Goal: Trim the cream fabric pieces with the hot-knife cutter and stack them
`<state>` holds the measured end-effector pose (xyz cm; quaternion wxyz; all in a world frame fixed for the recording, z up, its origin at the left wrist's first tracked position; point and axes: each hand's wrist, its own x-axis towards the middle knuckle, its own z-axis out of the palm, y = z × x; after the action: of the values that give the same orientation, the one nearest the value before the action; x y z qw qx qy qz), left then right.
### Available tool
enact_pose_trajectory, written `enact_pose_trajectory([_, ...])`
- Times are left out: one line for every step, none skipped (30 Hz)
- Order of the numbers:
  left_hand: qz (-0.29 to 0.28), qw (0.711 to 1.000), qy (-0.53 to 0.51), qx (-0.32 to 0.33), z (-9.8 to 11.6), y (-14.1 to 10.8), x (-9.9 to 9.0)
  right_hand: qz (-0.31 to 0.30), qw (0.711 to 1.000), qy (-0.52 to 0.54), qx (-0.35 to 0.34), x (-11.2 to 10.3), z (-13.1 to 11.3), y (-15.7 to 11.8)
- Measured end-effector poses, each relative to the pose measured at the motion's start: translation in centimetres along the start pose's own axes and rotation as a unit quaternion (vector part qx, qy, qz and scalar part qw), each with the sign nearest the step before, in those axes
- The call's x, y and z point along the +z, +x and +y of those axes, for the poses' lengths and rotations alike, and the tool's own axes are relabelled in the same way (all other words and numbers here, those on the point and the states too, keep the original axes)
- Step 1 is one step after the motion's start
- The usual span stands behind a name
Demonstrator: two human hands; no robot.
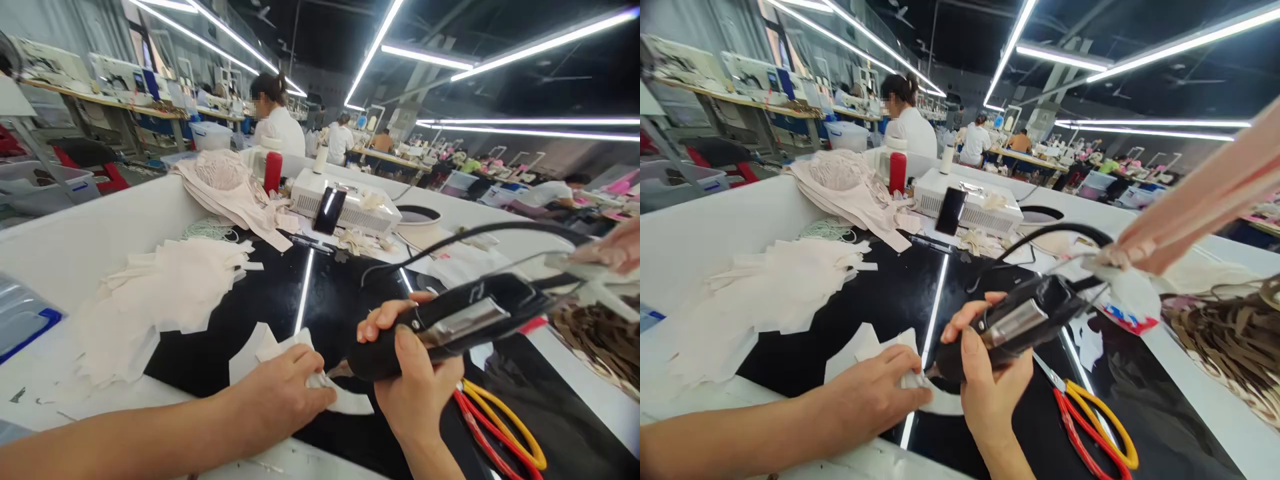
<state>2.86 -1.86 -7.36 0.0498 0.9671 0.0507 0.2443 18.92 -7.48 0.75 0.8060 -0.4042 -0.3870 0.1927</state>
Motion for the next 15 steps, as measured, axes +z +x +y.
enact_pose_trajectory([0.004,1.0,0.004,0.002,0.0,0.0,0.3,0.007,1.0,-0.002,0.008,0.0,0.0,0.0])
enact_pose_trajectory([0.001,1.0,0.007,0.004,-0.1,0.0,0.6,0.013,1.0,-0.003,0.017,-0.1,0.0,0.1])
enact_pose_trajectory([0.003,1.0,0.01,0.007,-0.2,0.0,0.9,0.019,1.0,-0.003,0.024,-0.3,0.1,0.1])
enact_pose_trajectory([0.002,1.0,0.013,0.01,-0.4,0.1,1.3,0.024,0.999,-0.002,0.031,-0.4,0.1,0.2])
enact_pose_trajectory([0.003,1.0,0.017,0.013,-0.5,0.2,1.5,0.027,0.999,-0.002,0.036,-0.6,0.2,0.4])
enact_pose_trajectory([0.004,1.0,0.017,0.017,-0.7,0.2,1.8,0.03,0.999,-0.004,0.041,-0.9,0.2,0.5])
enact_pose_trajectory([0.003,1.0,0.016,0.016,-0.9,0.3,1.9,0.032,0.998,-0.01,0.044,-1.2,0.3,0.6])
enact_pose_trajectory([0.003,1.0,0.013,0.014,-1.0,0.4,2.0,0.037,0.998,-0.02,0.044,-1.5,0.3,0.8])
enact_pose_trajectory([0.002,1.0,0.01,0.007,-1.1,0.5,1.9,0.042,0.998,-0.035,0.043,-1.8,0.3,0.9])
enact_pose_trajectory([-0.002,1.0,0.007,-0.006,-1.2,0.6,1.7,0.049,0.997,-0.052,0.044,-2.2,0.3,1.0])
enact_pose_trajectory([-0.009,1.0,0.005,-0.017,-1.2,0.7,1.4,0.056,0.995,-0.069,0.044,-2.6,0.2,1.1])
enact_pose_trajectory([-0.021,0.999,0.003,-0.024,-1.3,0.9,1.1,0.061,0.993,-0.088,0.048,-3.0,0.0,1.2])
enact_pose_trajectory([-0.038,0.999,0.001,-0.027,-1.5,1.1,0.7,0.063,0.991,-0.105,0.053,-3.5,-0.2,1.3])
enact_pose_trajectory([-0.055,0.998,-0.002,-0.027,-1.6,1.3,0.3,0.067,0.989,-0.121,0.058,-4.0,-0.4,1.3])
enact_pose_trajectory([-0.072,0.997,-0.002,-0.023,-1.8,1.6,-0.1,0.07,0.987,-0.134,0.06,-4.7,-0.6,1.2])
